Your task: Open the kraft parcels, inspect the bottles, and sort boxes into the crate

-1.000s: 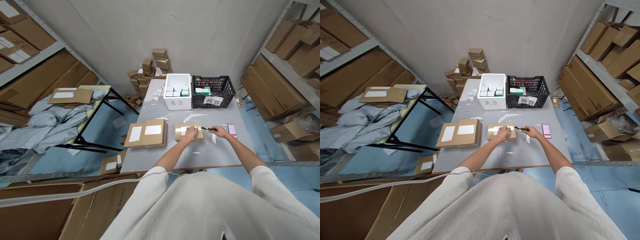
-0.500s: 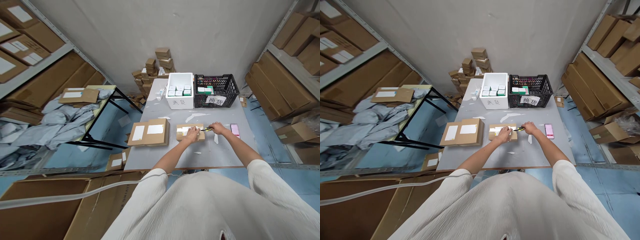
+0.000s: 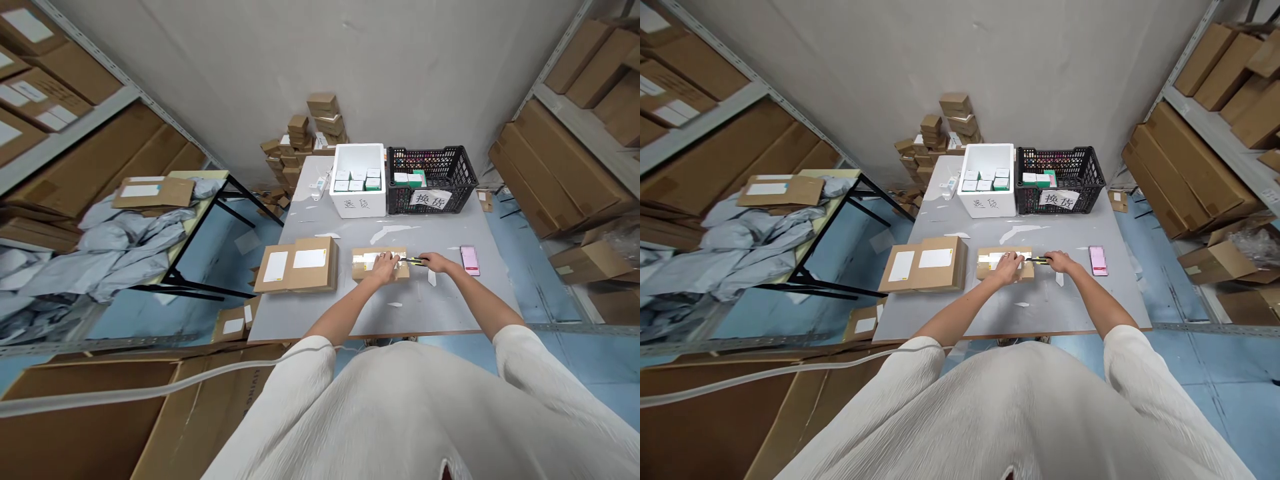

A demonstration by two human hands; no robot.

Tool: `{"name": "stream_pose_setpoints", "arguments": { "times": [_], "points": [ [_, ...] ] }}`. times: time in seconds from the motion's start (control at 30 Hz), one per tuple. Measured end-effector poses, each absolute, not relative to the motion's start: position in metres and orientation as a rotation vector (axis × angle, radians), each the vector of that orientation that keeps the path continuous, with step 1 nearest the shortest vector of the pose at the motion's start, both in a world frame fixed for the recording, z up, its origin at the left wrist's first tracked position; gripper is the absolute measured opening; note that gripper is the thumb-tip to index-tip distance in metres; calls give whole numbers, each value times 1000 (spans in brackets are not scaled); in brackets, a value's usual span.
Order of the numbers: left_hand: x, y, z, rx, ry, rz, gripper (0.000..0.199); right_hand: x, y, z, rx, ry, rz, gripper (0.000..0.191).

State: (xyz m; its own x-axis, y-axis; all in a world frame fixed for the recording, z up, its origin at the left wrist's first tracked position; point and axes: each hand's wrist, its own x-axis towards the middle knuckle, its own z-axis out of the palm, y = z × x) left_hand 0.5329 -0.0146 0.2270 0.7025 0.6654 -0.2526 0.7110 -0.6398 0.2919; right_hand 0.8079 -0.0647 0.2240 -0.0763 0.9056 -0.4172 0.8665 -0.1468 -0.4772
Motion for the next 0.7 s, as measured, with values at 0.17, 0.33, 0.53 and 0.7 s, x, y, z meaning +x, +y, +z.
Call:
{"name": "stream_pose_setpoints", "arguments": {
  "times": [0.17,0.33,0.53,0.7],
  "points": [
    [532,-11,222,2541,1066,-149,66,822,-81,231,-1981,-1791,1367,31],
    [526,-9,215,2521,1007,-76,81,828,-93,233,-2028,-1476,1340,36],
    [528,-5,215,2462,1171,135,59,825,-106,233,-1957,-1400,1314,40],
    [533,6,216,2476,1302,157,51,819,-113,232,-1916,-1633,1070,43]
  ]
}}
